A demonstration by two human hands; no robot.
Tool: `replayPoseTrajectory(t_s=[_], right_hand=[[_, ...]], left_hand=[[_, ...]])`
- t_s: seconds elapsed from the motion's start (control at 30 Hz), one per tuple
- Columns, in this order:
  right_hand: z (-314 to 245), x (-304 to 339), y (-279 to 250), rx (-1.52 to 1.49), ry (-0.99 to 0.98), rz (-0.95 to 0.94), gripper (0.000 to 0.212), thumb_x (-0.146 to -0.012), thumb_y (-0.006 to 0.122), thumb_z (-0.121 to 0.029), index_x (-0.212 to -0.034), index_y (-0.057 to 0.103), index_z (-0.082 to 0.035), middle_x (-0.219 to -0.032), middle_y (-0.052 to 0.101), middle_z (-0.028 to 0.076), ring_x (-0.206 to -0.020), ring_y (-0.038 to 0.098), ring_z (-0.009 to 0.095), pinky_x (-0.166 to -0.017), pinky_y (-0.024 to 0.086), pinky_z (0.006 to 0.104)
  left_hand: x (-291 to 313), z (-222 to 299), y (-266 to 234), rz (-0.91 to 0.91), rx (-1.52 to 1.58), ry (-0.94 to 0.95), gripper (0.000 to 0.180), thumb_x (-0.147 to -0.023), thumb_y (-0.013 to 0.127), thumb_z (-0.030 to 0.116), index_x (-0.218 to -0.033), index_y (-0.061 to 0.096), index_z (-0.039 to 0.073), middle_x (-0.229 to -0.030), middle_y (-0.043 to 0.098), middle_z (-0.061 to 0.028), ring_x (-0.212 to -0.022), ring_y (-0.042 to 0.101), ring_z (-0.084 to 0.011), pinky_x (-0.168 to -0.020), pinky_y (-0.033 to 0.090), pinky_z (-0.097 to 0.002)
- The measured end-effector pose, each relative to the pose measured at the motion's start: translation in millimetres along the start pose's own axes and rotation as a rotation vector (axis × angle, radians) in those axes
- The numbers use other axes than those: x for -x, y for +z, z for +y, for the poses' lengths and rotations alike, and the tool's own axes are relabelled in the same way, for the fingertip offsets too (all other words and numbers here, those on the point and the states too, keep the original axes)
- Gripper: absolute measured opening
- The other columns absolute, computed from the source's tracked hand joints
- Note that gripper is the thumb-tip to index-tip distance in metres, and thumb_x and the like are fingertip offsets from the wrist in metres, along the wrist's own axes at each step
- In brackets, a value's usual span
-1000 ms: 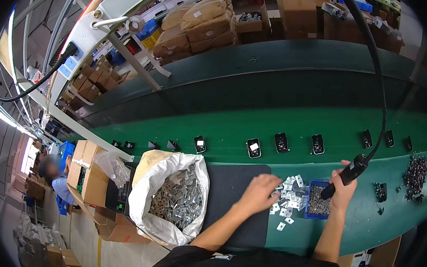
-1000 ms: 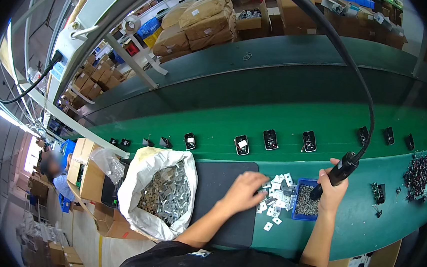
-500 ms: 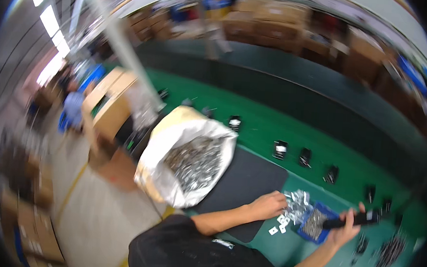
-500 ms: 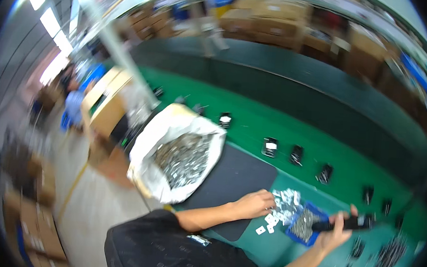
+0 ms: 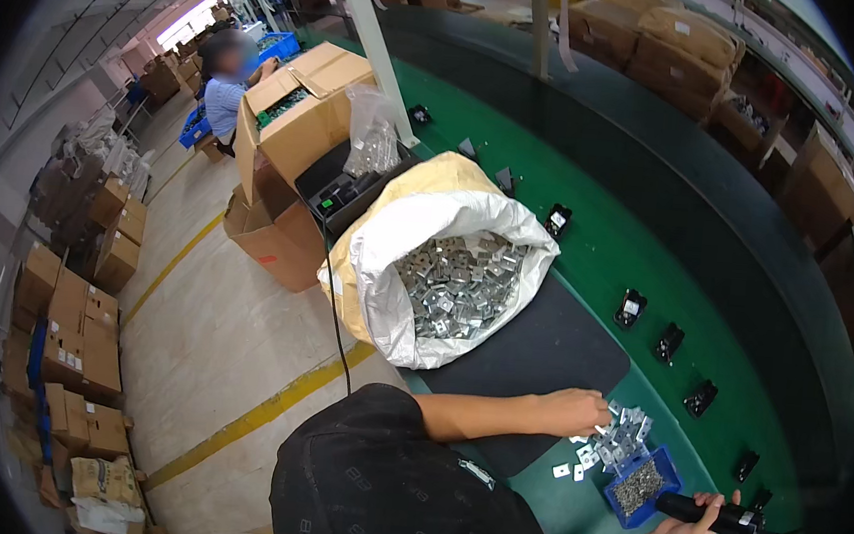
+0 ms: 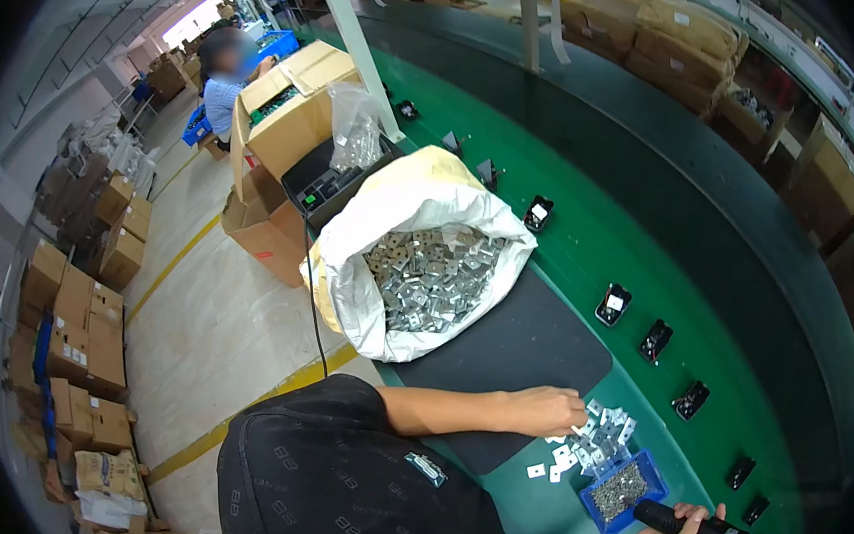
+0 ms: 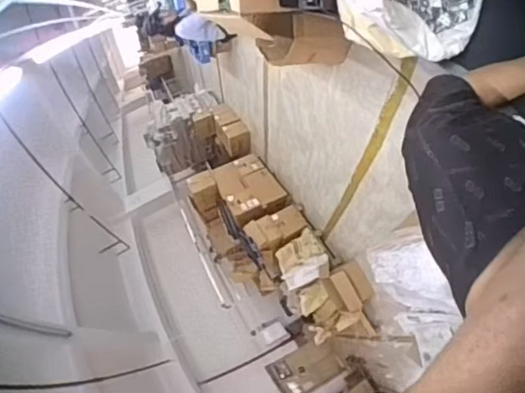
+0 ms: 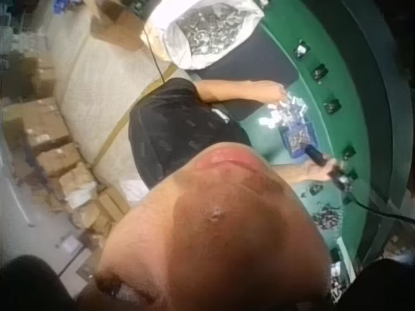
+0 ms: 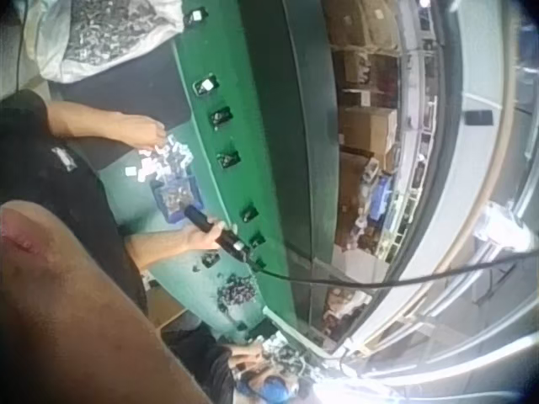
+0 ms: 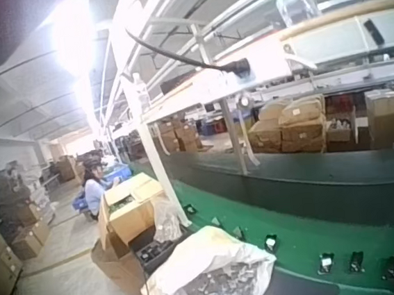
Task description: Assemble electronic components by picking parts and using an electric screwdriver to secure them.
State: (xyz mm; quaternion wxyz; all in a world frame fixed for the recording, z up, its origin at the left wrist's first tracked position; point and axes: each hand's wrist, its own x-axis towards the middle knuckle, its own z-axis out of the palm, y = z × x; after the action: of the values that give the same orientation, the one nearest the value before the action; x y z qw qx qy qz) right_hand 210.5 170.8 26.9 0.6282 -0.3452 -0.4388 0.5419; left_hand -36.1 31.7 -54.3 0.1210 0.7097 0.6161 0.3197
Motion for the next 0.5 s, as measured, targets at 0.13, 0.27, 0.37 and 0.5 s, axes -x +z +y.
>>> replayPoseTrajectory(t_s=[0.13,0.27,0.37,0.5], right_hand=[[6.7,-14.0,-20.3,-0.223,0.050,-0.065,0.044,-0.086,0.056,-0.004,-0.127,0.041,0.000,-0.074,0.042,0.001,-0.064,0.038,0.009,-0.063,0.038,0.0255],[-4.1,-15.3,8.3,-0.242,0.043,-0.074,0.049,-0.082,0.058,-0.001,-0.127,0.039,-0.001,-0.077,0.048,0.004,-0.065,0.043,0.011,-0.065,0.040,0.0280],[2.3,-10.8,26.0,-0.252,0.043,-0.058,0.046,-0.080,0.059,-0.002,-0.123,0.043,-0.003,-0.078,0.048,0.004,-0.067,0.043,0.013,-0.065,0.039,0.0313],[-5.5,-9.0,27.7,-0.170,0.011,0.018,0.042,-0.079,0.059,-0.003,-0.119,0.044,-0.001,-0.074,0.048,0.004,-0.064,0.045,0.014,-0.063,0.039,0.0314]], left_hand=[[-13.3,-16.3,-14.4,-0.034,-0.042,0.020,0.009,-0.074,0.058,0.014,-0.071,0.056,0.006,-0.078,0.057,-0.0130,-0.079,0.055,-0.0302,-0.074,0.045,-0.0401],[-33.6,-38.3,-48.9,0.186,-0.017,-0.160,0.012,-0.076,0.064,0.015,-0.080,0.063,0.004,-0.080,0.062,-0.0139,-0.077,0.059,-0.0319,-0.070,0.047,-0.0420],[-56.0,-60.6,-66.7,0.244,0.112,-0.252,0.012,-0.074,0.068,0.012,-0.078,0.063,0.003,-0.080,0.061,-0.0109,-0.079,0.058,-0.0298,-0.070,0.047,-0.0378],[-105.6,-80.9,-51.6,0.332,0.067,-0.114,0.011,-0.072,0.070,0.012,-0.076,0.065,0.003,-0.087,0.062,-0.0105,-0.084,0.058,-0.0290,-0.076,0.046,-0.0376]])
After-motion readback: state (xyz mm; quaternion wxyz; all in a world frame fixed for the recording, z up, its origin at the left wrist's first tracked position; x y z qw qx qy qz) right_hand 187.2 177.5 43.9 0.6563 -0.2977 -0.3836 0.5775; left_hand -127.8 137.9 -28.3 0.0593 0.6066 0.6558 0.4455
